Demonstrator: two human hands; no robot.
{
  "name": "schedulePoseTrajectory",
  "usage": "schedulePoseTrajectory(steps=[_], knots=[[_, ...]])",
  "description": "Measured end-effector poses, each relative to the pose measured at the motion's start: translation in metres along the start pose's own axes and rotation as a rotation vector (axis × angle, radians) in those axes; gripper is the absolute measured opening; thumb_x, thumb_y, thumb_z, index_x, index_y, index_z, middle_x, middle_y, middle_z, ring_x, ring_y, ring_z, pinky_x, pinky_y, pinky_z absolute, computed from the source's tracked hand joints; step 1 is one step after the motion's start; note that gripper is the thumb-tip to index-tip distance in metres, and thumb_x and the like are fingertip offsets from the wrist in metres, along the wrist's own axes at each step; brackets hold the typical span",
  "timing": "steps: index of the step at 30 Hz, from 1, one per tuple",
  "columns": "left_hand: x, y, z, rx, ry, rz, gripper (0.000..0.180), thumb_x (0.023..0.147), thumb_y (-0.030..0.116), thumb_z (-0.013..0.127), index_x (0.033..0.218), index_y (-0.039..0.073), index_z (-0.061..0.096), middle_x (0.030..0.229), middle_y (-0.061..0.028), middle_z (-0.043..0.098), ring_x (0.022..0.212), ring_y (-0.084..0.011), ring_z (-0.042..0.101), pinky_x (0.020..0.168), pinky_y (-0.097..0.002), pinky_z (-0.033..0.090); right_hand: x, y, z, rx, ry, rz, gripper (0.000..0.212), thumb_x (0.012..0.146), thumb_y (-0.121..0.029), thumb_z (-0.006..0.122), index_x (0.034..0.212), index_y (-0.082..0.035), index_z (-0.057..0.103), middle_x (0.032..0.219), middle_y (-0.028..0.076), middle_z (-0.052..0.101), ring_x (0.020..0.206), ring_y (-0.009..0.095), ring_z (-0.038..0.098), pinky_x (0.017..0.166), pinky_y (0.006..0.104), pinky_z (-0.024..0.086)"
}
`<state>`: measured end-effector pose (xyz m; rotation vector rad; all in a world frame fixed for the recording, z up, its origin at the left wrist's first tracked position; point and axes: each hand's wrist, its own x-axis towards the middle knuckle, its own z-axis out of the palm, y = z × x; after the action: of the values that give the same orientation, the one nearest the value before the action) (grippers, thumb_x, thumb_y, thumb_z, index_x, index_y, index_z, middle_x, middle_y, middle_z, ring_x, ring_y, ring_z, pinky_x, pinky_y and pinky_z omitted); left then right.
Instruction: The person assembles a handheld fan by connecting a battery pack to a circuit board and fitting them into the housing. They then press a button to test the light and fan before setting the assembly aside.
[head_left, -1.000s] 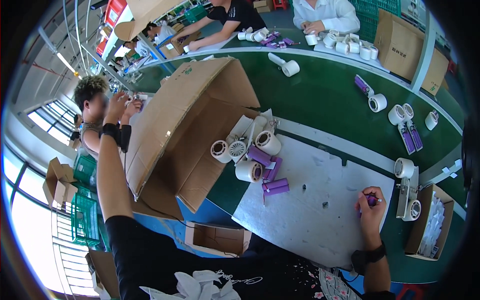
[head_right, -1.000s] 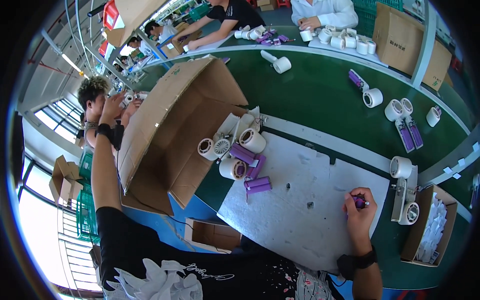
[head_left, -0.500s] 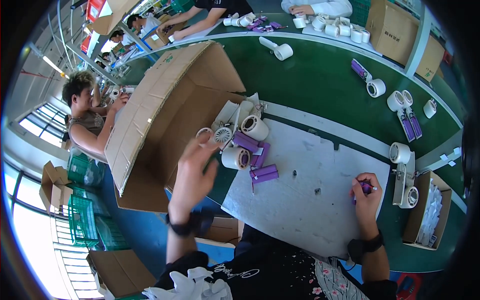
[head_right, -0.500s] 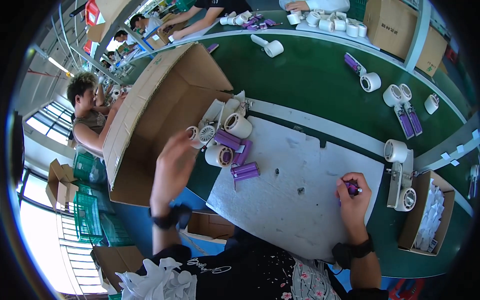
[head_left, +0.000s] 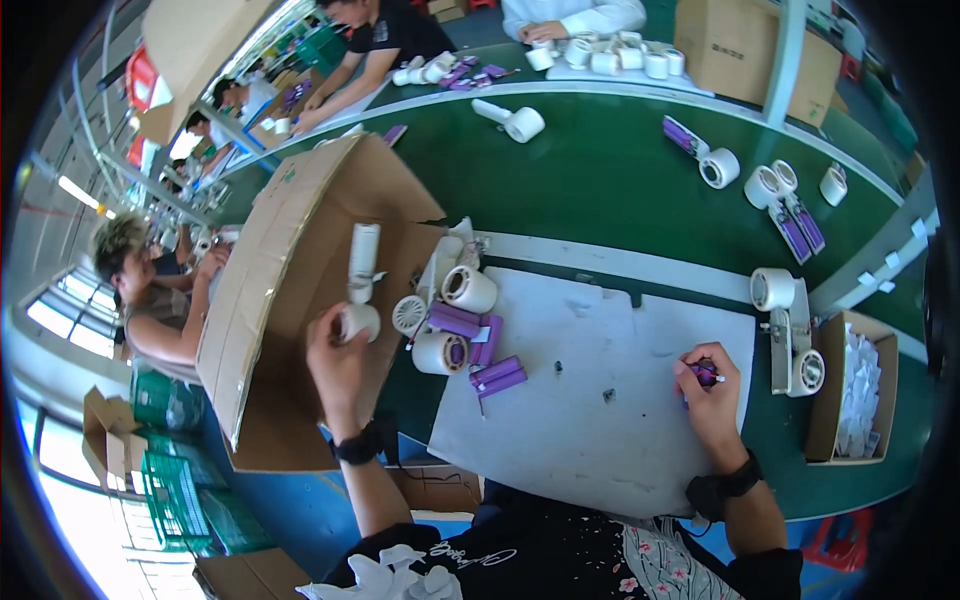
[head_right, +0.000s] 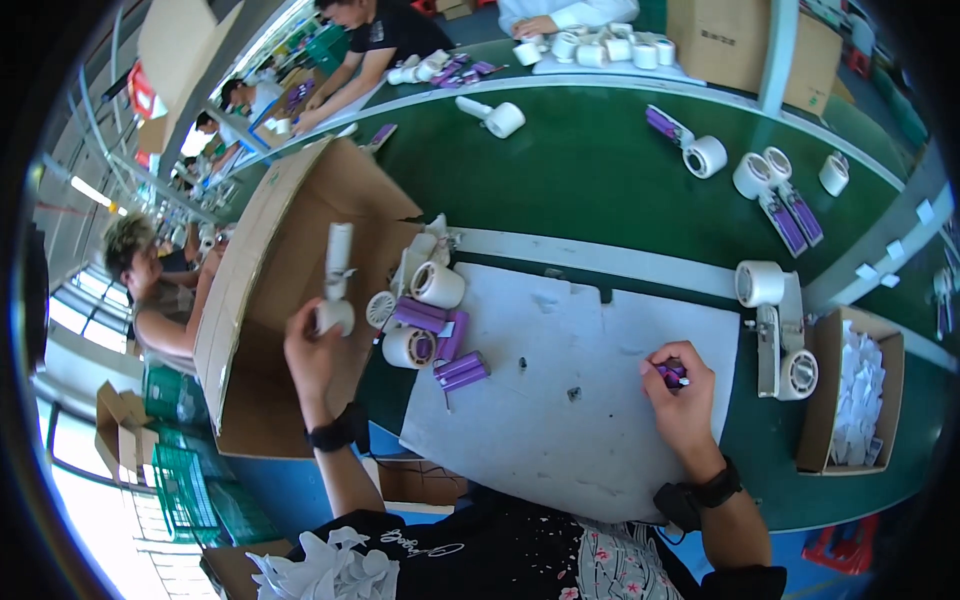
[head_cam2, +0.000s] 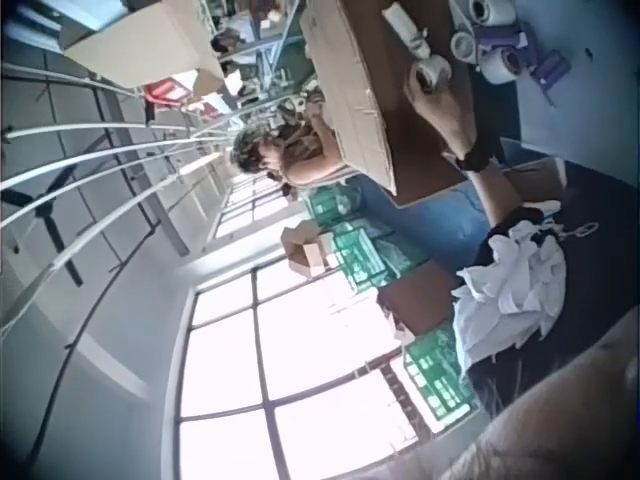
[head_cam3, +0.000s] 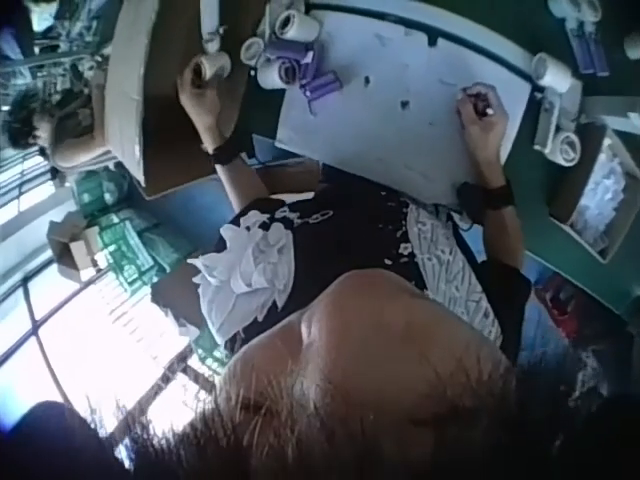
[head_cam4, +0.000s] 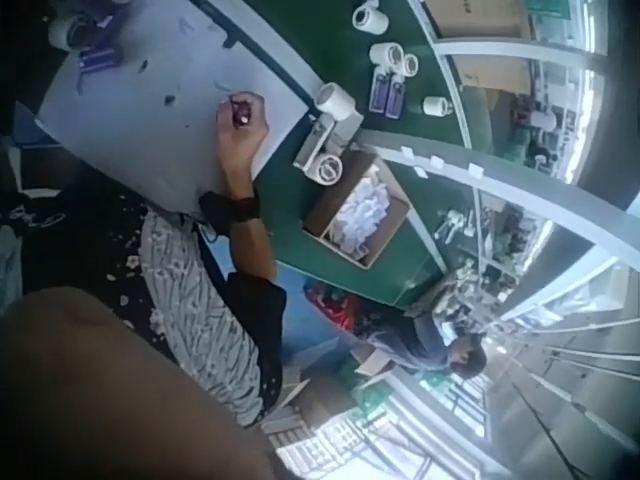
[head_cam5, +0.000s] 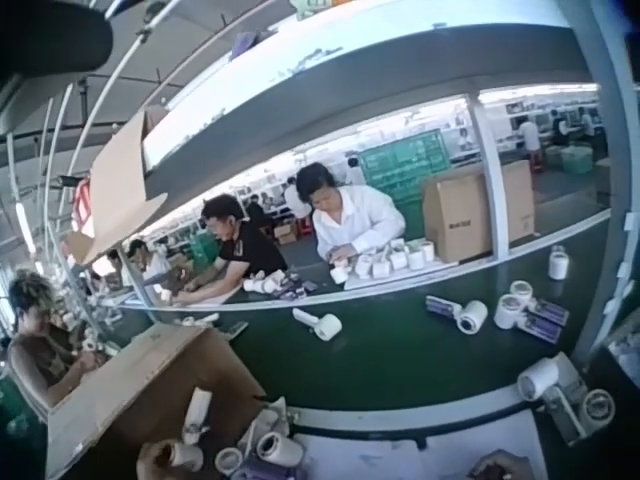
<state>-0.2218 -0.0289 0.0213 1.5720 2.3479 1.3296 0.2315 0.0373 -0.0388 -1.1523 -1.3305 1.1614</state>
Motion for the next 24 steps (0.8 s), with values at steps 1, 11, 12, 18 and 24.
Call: schedulePoseTrajectory(steps=[1, 11, 12, 18, 24], knots=[[-0.001, 0.017, -0.004, -0.016, 0.021, 0.046, 0.051, 0.069, -0.015, 0.069, 0.116, 0.003, 0.061, 0.121, -0.0110, 0.058, 0.111, -0.0265, 0.059, 0.092, -0.0353, 0.049, 0.000, 0.004, -0.002, -0.010, -0.023, -0.016, 0.011, 0.088, -0.001, 0.061, 0.088, -0.004, 0.051, 0.078, 0.003, 0.057, 0.057, 0.008, 0.054, 0.050, 0.0223, 0.042], [-0.031, 0.189, 0.100, -0.446, -0.795, 0.644, 0.044, 0.065, -0.020, 0.062, 0.097, 0.009, 0.071, 0.124, -0.0112, 0.056, 0.110, -0.0311, 0.057, 0.084, -0.0356, 0.053, 0.016, -0.024, -0.016, 0.544, -0.219, 0.273, 0.014, 0.087, -0.013, 0.065, 0.090, -0.005, 0.054, 0.083, 0.004, 0.060, 0.070, 0.010, 0.057, 0.061, 0.0210, 0.044], [-0.033, 0.200, 0.118, -0.459, -0.871, 0.690, 0.042, 0.067, -0.019, 0.062, 0.097, 0.010, 0.071, 0.125, -0.0110, 0.056, 0.107, -0.0291, 0.059, 0.084, -0.0357, 0.052, 0.018, -0.029, -0.025, 0.441, -0.311, 0.237, 0.015, 0.085, -0.012, 0.066, 0.090, -0.005, 0.054, 0.084, 0.004, 0.060, 0.072, 0.009, 0.056, 0.062, 0.0208, 0.044], [-0.041, 0.204, 0.182, -0.532, -0.885, 0.743, 0.038, 0.074, -0.016, 0.059, 0.100, 0.008, 0.071, 0.125, -0.0126, 0.056, 0.103, -0.0278, 0.061, 0.084, -0.0351, 0.051, 0.022, -0.032, -0.042, -0.070, -0.315, 0.195, 0.017, 0.080, -0.007, 0.070, 0.091, -0.003, 0.057, 0.086, 0.004, 0.062, 0.072, 0.007, 0.054, 0.064, 0.0236, 0.044], [-0.061, 0.175, 0.205, -0.621, -0.793, 0.495, 0.028, 0.076, -0.007, 0.064, 0.100, 0.007, 0.069, 0.118, -0.0134, 0.059, 0.104, -0.0282, 0.061, 0.085, -0.0342, 0.051, 0.019, -0.046, -0.058, -0.639, 0.040, 0.032, 0.014, 0.077, 0.000, 0.067, 0.086, -0.001, 0.057, 0.080, 0.008, 0.062, 0.068, 0.015, 0.057, 0.065, 0.0293, 0.047]])
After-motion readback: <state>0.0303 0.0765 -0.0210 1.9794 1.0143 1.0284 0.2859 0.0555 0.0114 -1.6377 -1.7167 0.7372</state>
